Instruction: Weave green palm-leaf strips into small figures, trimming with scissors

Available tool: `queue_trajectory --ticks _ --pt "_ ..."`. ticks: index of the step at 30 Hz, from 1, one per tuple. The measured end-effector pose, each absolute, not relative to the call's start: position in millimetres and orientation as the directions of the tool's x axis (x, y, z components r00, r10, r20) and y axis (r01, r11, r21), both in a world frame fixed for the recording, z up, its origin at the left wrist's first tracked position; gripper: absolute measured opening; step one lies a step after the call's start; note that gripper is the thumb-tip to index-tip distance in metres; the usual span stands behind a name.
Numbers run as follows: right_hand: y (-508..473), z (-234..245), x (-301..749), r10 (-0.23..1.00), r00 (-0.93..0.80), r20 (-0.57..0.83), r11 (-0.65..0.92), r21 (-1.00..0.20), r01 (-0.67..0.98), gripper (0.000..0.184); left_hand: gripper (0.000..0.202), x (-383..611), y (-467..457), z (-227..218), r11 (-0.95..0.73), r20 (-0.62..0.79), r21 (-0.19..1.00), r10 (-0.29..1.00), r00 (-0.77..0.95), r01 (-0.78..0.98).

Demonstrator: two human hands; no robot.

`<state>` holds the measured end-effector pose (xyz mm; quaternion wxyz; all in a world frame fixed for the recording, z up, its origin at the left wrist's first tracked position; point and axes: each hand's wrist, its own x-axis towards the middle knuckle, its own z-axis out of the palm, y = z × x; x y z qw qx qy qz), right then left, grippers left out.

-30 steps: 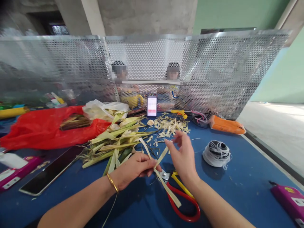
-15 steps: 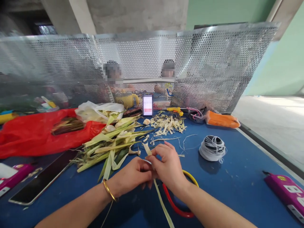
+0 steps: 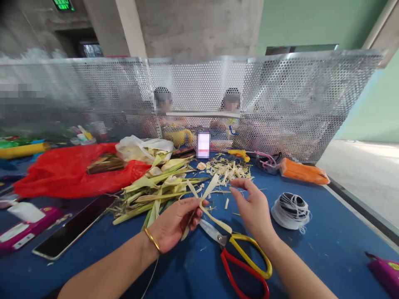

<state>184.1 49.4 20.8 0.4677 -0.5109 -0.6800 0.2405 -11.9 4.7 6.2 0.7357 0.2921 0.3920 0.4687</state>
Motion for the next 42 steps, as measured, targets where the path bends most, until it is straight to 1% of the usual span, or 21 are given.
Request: queue_trajectory --ticks 1,2,4,6,7,9,12,14,16,19,21,24,27,29,32,35,36,38,39,41,42 --pt "47 21 182 0.92 -0.109 0.375 0.381 -0.799 0.466 0.026 0.024 -12 5 6 0.403 -0.307 0.764 0.914 0.265 -0.504" --pt "43 21 178 0.916 -0.22 0.337 0.401 -0.801 0.445 0.026 0.022 -12 5 6 0.42 -0.312 0.731 0.907 0.284 -0.538" --pt "35 22 169 0.863 -0.444 0.241 0.425 -0.822 0.379 0.027 0.019 -11 5 6 0.466 -0.329 0.669 0.884 0.332 -0.579" --pt "27 22 161 0.82 -0.536 0.201 0.432 -0.831 0.349 0.03 0.019 -12 6 5 0.51 -0.352 0.63 0.86 0.37 -0.586" --pt "24 22 158 0.81 -0.551 0.201 0.445 -0.824 0.352 0.031 0.02 -12 6 4 0.519 -0.358 0.629 0.854 0.377 -0.578" --pt "23 21 157 0.792 -0.566 0.23 0.498 -0.78 0.38 0.031 0.021 -14 7 4 0.51 -0.352 0.671 0.858 0.374 -0.538" --pt "28 21 165 0.732 -0.607 0.31 0.624 -0.663 0.414 0.028 0.021 -17 8 4 0.471 -0.308 0.755 0.869 0.387 -0.456" --pt "34 20 170 0.677 -0.64 0.363 0.703 -0.575 0.418 0.027 0.022 -18 8 4 0.49 -0.313 0.747 0.856 0.411 -0.45" --pt "38 17 173 0.619 -0.664 0.419 0.773 -0.478 0.418 0.028 0.02 -17 7 3 0.521 -0.337 0.704 0.843 0.42 -0.482" --pt "41 10 172 0.568 -0.668 0.482 0.823 -0.351 0.446 0.029 0.017 -16 6 3 0.558 -0.367 0.663 0.823 0.433 -0.499" --pt "41 5 169 0.568 -0.659 0.493 0.823 -0.31 0.477 0.029 0.015 -15 6 3 0.577 -0.389 0.665 0.809 0.44 -0.473" --pt "41 -1 168 0.578 -0.643 0.503 0.813 -0.291 0.504 0.028 0.017 -15 4 6 0.569 -0.401 0.698 0.814 0.42 -0.435" --pt "43 -6 169 0.559 -0.649 0.516 0.828 -0.304 0.472 0.028 0.021 -13 3 7 0.542 -0.393 0.732 0.831 0.394 -0.412" --pt "43 -9 169 0.557 -0.658 0.507 0.83 -0.33 0.449 0.028 0.017 -11 2 7 0.525 -0.397 0.75 0.844 0.362 -0.402" --pt "44 -10 167 0.566 -0.671 0.479 0.824 -0.369 0.431 0.025 0.011 -6 1 5 0.471 -0.393 0.788 0.88 0.265 -0.396" --pt "43 -8 166 0.565 -0.633 0.529 0.824 -0.388 0.412 0.014 0.011 -4 2 4 0.386 -0.363 0.822 0.922 0.137 -0.419" --pt "43 -7 165 0.584 -0.603 0.544 0.811 -0.413 0.413 0.019 0.013 -4 3 4 0.359 -0.351 0.828 0.931 0.101 -0.432" --pt "41 -5 164 0.658 -0.541 0.523 0.749 -0.529 0.399 0.032 0.019 -5 4 5 0.323 -0.332 0.833 0.941 0.06 -0.45" --pt "40 -5 163 0.705 -0.515 0.486 0.695 -0.617 0.369 0.033 0.022 -5 5 5 0.312 -0.321 0.835 0.945 0.06 -0.452" --pt "37 -3 160 0.8 -0.46 0.385 0.541 -0.795 0.274 0.028 0.025 -6 5 6 0.3 -0.298 0.848 0.952 0.075 -0.436" --pt "36 -3 158 0.84 -0.424 0.339 0.458 -0.861 0.221 0.024 0.024 -5 5 5 0.295 -0.287 0.86 0.954 0.083 -0.416"
